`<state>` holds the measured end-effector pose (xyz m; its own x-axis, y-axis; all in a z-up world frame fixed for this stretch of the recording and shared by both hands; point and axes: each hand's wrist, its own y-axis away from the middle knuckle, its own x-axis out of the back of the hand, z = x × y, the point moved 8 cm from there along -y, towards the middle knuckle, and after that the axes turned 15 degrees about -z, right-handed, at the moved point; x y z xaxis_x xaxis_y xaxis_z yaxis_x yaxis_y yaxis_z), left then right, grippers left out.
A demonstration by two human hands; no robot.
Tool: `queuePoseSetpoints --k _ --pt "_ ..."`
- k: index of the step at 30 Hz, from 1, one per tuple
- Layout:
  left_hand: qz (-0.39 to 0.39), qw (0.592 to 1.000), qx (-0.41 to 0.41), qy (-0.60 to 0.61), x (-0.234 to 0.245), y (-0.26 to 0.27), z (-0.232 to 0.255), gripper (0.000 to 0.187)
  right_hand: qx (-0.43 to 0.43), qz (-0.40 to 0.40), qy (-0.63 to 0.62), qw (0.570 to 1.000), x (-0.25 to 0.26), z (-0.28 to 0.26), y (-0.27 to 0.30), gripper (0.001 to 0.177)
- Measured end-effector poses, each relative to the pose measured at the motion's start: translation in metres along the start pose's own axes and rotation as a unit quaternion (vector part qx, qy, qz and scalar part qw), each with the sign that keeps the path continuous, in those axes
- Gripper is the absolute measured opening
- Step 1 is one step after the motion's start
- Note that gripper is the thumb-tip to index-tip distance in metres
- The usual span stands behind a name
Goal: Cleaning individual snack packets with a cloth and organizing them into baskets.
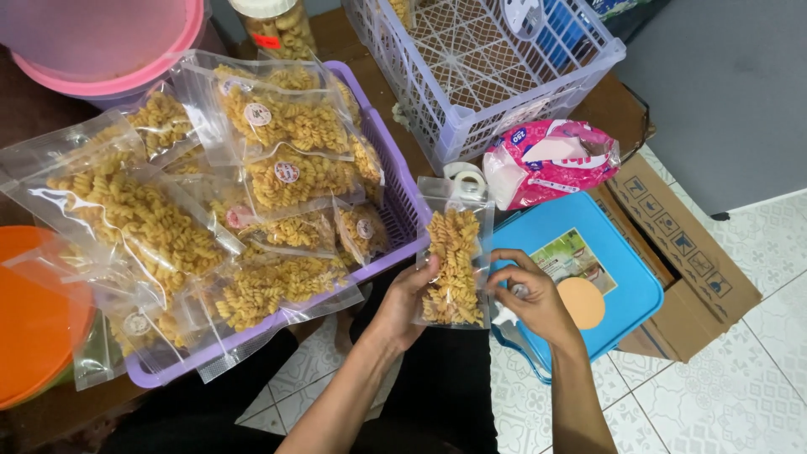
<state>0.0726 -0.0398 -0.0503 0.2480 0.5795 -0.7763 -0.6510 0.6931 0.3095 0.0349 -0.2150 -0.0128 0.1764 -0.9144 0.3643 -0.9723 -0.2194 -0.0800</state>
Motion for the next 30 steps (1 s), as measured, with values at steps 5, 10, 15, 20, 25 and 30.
queuePoseSetpoints --k 5,10,15,20,25,30 --pt "-0.015 0.999 -0.011 -0.03 0.018 -0.01 -0.011 0.068 -0.002 0.022 -0.015 1.0 0.018 -0.003 0.018 0.011" --pt "-0.029 0.996 -0.017 -0.077 0.03 -0.01 -0.026 0.07 0.019 0.103 -0.079 0.991 0.039 -0.022 0.022 0.006" --pt "-0.03 0.994 -0.034 -0.102 -0.007 0.017 0.002 0.069 0.038 0.1 -0.113 0.988 0.025 -0.052 0.001 0.015" --pt "-0.051 0.989 -0.055 -0.128 -0.009 0.023 0.008 0.076 0.041 0.087 -0.158 0.983 0.006 -0.06 -0.022 0.021" --pt "-0.061 0.988 -0.06 -0.128 0.015 0.019 -0.01 0.077 0.042 0.096 -0.159 0.982 -0.001 -0.075 -0.034 0.021" --pt "-0.081 0.987 -0.069 -0.118 -0.01 0.031 0.004 0.075 0.045 0.097 -0.12 0.987 -0.006 -0.09 -0.04 0.019"
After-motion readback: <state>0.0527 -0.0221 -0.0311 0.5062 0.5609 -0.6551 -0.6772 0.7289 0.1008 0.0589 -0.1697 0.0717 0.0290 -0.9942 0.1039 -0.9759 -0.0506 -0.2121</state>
